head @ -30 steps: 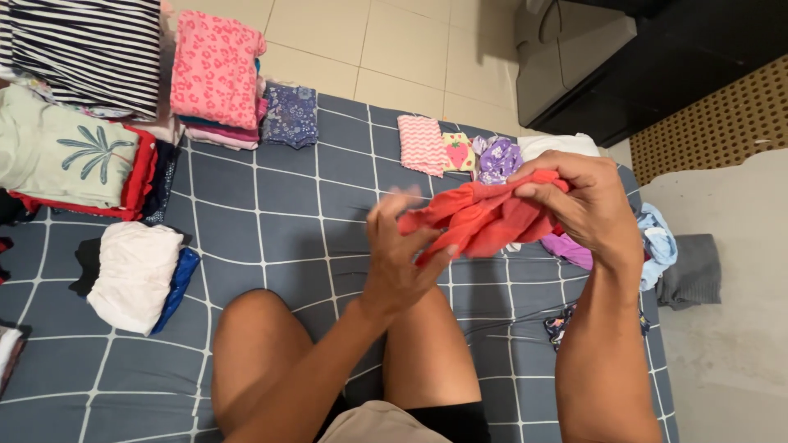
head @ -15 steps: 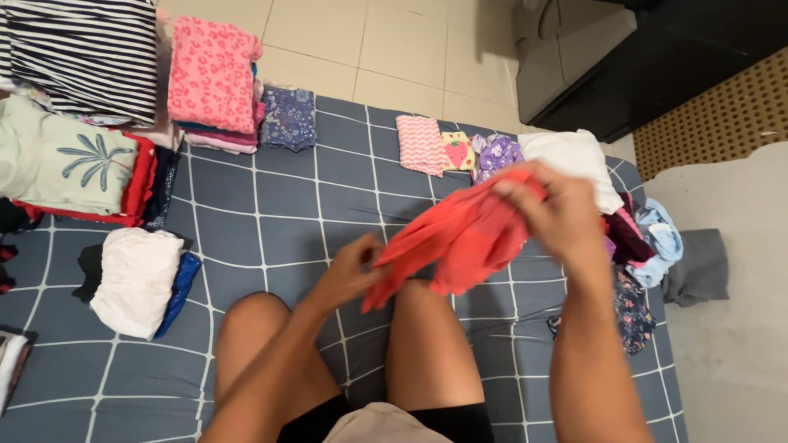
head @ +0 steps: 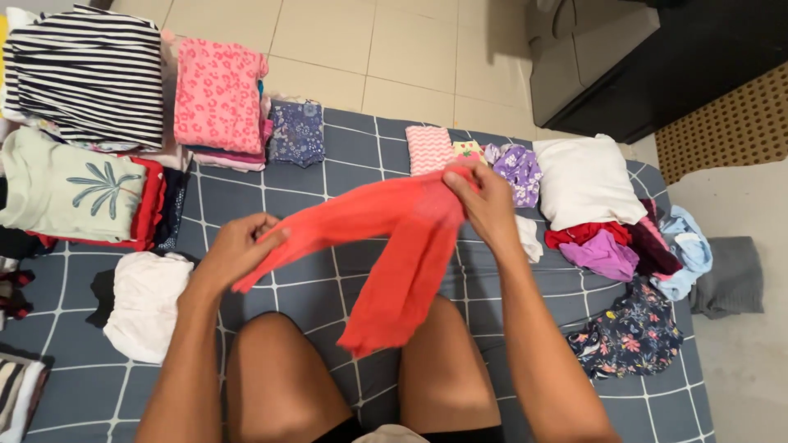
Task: Folding various items of clothing and stacking them on a bed.
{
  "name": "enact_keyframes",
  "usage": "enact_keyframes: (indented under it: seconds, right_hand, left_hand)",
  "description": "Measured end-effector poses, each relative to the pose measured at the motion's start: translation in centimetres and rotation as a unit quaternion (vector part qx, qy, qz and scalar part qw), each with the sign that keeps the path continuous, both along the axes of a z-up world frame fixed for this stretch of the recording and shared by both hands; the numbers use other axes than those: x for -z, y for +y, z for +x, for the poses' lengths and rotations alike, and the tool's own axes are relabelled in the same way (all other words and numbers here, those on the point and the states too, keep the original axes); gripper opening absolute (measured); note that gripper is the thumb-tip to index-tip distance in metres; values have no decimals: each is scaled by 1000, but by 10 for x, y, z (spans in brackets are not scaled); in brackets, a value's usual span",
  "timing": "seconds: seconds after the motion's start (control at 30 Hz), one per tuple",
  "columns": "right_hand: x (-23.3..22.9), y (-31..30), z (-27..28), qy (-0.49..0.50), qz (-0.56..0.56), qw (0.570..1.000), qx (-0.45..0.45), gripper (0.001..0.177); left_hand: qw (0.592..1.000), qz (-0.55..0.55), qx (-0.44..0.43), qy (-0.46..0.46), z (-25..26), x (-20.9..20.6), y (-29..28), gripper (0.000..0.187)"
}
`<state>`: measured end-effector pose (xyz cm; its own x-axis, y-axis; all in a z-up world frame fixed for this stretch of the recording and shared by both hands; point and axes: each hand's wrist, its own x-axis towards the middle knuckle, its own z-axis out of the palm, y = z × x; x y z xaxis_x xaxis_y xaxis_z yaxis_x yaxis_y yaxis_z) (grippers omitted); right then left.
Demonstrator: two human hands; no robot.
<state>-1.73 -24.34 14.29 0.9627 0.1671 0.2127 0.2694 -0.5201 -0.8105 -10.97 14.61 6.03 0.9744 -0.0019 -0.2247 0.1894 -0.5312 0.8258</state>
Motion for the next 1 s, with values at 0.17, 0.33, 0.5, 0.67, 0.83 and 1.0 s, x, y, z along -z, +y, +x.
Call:
enact_keyframes:
  seconds: [0.17, 0.33, 0.5, 0.67, 0.83, 1.0]
  right_hand:
    - [131, 10, 1, -47, -122, 991, 42, 23]
    - [177, 56, -88, -57, -241, 968, -34, 32]
    - [178, 85, -143, -11, -252, 968, -21, 40]
    - [174, 87, -152, -15, -255, 963, -83, 53]
    - [168, 72, -136, 32, -190, 975, -107, 43]
    - [143, 78, -107, 68, -58, 995, -35, 28]
  left_hand:
    - [991, 106, -76, 39, 23, 134, 1, 46]
    - [977, 154, -124, 84, 35, 150, 1, 46]
    - [984, -44, -143, 92, 38, 159, 17, 51]
    - [944, 213, -102, 228, 28, 95, 10, 60]
    - [955, 121, -187, 196, 33, 108, 3, 58]
    - [974, 81, -208, 29, 81, 101, -73, 42]
